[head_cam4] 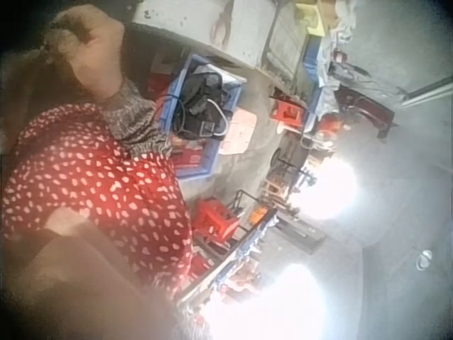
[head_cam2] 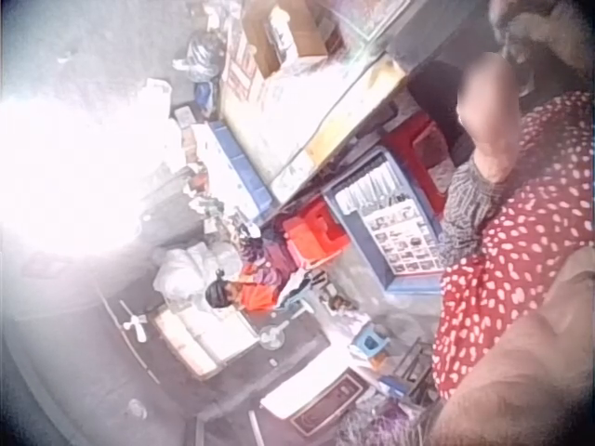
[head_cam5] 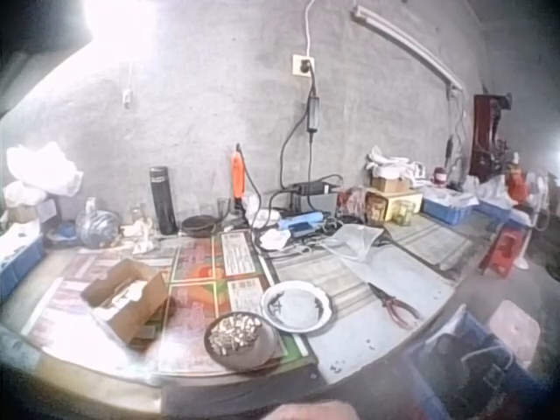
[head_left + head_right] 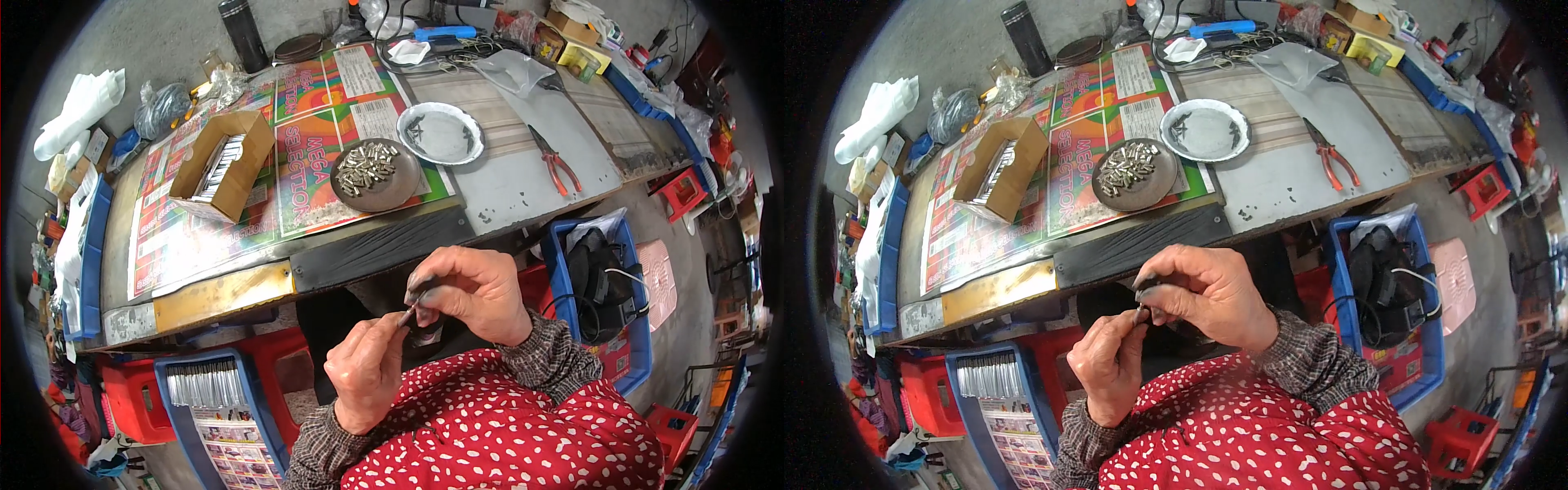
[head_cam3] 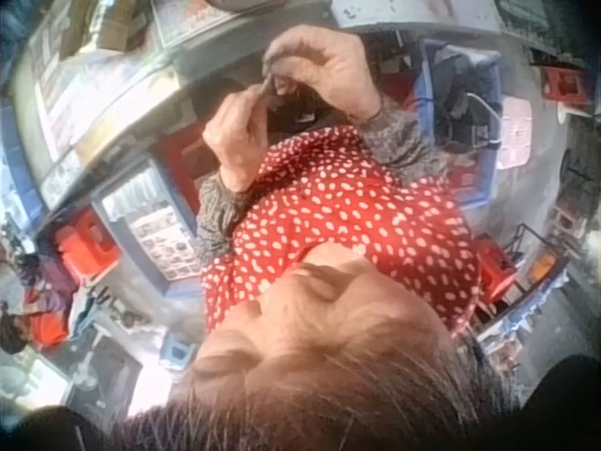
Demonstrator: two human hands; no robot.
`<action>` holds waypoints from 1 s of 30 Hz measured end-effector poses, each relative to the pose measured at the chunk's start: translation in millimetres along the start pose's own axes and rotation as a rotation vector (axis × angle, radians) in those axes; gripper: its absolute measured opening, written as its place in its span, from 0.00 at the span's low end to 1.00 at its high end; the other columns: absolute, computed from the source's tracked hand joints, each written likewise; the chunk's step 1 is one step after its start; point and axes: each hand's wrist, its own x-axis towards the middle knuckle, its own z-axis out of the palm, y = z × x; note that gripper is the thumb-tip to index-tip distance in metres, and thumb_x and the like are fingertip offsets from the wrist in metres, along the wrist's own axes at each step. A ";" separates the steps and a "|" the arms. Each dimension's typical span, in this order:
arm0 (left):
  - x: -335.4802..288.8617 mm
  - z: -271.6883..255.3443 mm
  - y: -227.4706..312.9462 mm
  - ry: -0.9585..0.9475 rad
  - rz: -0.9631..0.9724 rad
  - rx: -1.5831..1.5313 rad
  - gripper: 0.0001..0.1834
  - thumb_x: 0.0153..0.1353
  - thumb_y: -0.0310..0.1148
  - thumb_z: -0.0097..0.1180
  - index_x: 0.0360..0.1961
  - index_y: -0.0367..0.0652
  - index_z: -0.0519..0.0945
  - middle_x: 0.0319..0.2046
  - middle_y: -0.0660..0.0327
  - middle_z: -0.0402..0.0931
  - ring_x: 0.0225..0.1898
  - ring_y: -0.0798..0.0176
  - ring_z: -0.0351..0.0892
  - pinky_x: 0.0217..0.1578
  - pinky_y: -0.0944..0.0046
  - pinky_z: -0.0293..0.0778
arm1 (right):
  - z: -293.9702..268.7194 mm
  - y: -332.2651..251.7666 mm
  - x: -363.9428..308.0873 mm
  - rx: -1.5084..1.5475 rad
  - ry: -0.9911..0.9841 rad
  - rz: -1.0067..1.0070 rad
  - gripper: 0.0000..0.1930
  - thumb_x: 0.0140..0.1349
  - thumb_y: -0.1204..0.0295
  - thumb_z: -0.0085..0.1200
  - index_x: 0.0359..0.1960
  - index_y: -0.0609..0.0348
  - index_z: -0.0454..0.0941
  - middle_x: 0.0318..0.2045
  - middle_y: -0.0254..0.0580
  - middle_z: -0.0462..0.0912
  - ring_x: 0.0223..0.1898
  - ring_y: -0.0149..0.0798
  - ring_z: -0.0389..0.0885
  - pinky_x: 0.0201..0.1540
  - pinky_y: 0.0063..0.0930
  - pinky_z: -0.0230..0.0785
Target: The person assembles small metal terminals into a black plastic housing by hand.
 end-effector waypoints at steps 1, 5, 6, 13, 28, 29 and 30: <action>-0.6 -0.3 -0.7 0.001 -0.001 -0.001 0.12 0.46 0.15 0.60 0.34 0.34 0.79 0.25 0.54 0.78 0.23 0.58 0.78 0.22 0.67 0.73 | -1.4 -0.7 0.0 -0.016 0.016 0.006 0.05 0.60 0.80 0.53 0.37 0.68 0.74 0.30 0.36 0.76 0.28 0.23 0.77 0.31 0.15 0.72; -1.3 0.0 -1.5 0.003 -0.025 -0.014 0.12 0.46 0.15 0.60 0.34 0.36 0.79 0.25 0.54 0.78 0.22 0.58 0.77 0.21 0.66 0.72 | -3.4 -1.7 0.8 -0.077 0.040 -0.007 0.04 0.60 0.80 0.53 0.36 0.67 0.75 0.29 0.34 0.76 0.27 0.22 0.76 0.29 0.14 0.70; -1.1 0.0 -1.5 0.001 -0.034 -0.017 0.12 0.46 0.15 0.60 0.34 0.36 0.79 0.25 0.55 0.78 0.22 0.58 0.77 0.21 0.66 0.72 | -3.4 -1.8 1.0 -0.107 0.048 0.003 0.04 0.59 0.80 0.53 0.35 0.67 0.75 0.28 0.33 0.76 0.26 0.22 0.75 0.28 0.14 0.69; -1.4 2.6 -4.3 0.027 0.000 0.020 0.12 0.46 0.14 0.59 0.34 0.34 0.78 0.24 0.54 0.77 0.22 0.57 0.77 0.21 0.66 0.72 | -3.7 0.2 8.2 -0.320 -0.012 -0.126 0.03 0.58 0.80 0.54 0.32 0.65 0.74 0.27 0.35 0.76 0.25 0.23 0.74 0.26 0.17 0.67; -2.4 -9.8 -33.4 0.051 -0.157 -0.048 0.09 0.48 0.17 0.59 0.33 0.37 0.79 0.23 0.56 0.77 0.21 0.59 0.76 0.21 0.67 0.70 | -41.5 9.3 76.7 -0.968 0.049 -0.254 0.05 0.53 0.77 0.56 0.31 0.65 0.77 0.25 0.43 0.77 0.27 0.39 0.76 0.30 0.27 0.66; -1.9 -9.9 -34.8 0.059 -0.156 -0.044 0.09 0.48 0.17 0.59 0.33 0.38 0.79 0.23 0.56 0.76 0.21 0.60 0.75 0.21 0.67 0.70 | -47.7 13.8 84.8 -1.069 0.065 -0.333 0.05 0.52 0.77 0.56 0.31 0.64 0.77 0.25 0.44 0.77 0.28 0.42 0.75 0.31 0.29 0.66; -1.0 -9.9 -36.7 0.066 -0.154 -0.039 0.09 0.49 0.17 0.59 0.32 0.38 0.79 0.23 0.56 0.76 0.20 0.60 0.75 0.21 0.68 0.69 | -52.8 17.3 92.3 -1.169 0.081 -0.414 0.06 0.51 0.76 0.56 0.30 0.64 0.76 0.25 0.44 0.77 0.29 0.45 0.75 0.32 0.31 0.66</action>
